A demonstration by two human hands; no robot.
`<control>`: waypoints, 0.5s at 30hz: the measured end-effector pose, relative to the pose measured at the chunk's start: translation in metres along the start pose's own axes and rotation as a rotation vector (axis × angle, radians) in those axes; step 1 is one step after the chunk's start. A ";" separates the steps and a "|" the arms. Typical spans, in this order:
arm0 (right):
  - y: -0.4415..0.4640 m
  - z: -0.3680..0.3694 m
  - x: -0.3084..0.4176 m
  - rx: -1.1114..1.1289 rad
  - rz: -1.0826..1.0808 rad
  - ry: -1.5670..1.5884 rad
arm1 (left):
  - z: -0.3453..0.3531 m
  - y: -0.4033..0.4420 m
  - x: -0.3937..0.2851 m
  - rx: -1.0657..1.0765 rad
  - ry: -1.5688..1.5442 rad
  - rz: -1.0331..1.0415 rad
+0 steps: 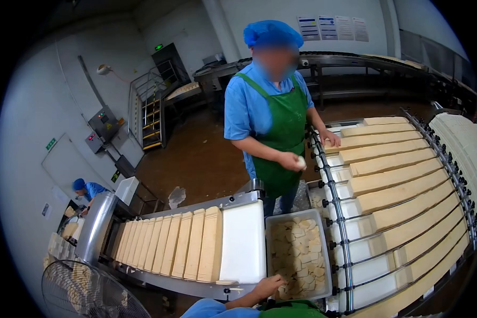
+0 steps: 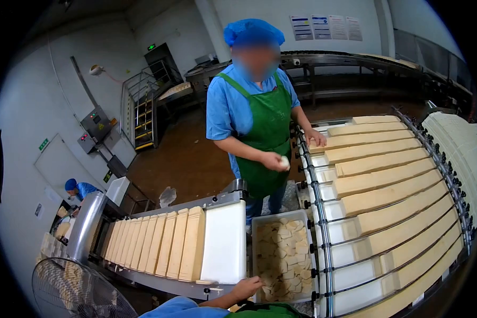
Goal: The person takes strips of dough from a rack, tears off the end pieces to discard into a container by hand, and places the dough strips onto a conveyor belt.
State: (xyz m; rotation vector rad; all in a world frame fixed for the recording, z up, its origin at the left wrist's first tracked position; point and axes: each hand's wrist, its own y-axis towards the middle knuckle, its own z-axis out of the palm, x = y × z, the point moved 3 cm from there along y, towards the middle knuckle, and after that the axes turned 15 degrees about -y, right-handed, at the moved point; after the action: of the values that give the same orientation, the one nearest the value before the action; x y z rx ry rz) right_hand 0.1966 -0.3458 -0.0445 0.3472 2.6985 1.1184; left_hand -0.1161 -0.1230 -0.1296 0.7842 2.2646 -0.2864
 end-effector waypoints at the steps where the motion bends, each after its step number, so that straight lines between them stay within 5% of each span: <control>1: 0.000 0.000 0.000 0.002 0.000 -0.001 | -0.002 0.000 -0.004 0.011 0.000 0.000; 15: 0.004 0.003 0.002 -0.011 0.006 0.003 | 0.004 -0.003 0.005 -0.030 0.025 0.136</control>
State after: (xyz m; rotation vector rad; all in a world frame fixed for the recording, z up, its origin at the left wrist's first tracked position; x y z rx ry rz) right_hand 0.1958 -0.3400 -0.0439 0.3519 2.6942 1.1360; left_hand -0.1185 -0.1242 -0.1362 0.9261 2.2214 -0.1799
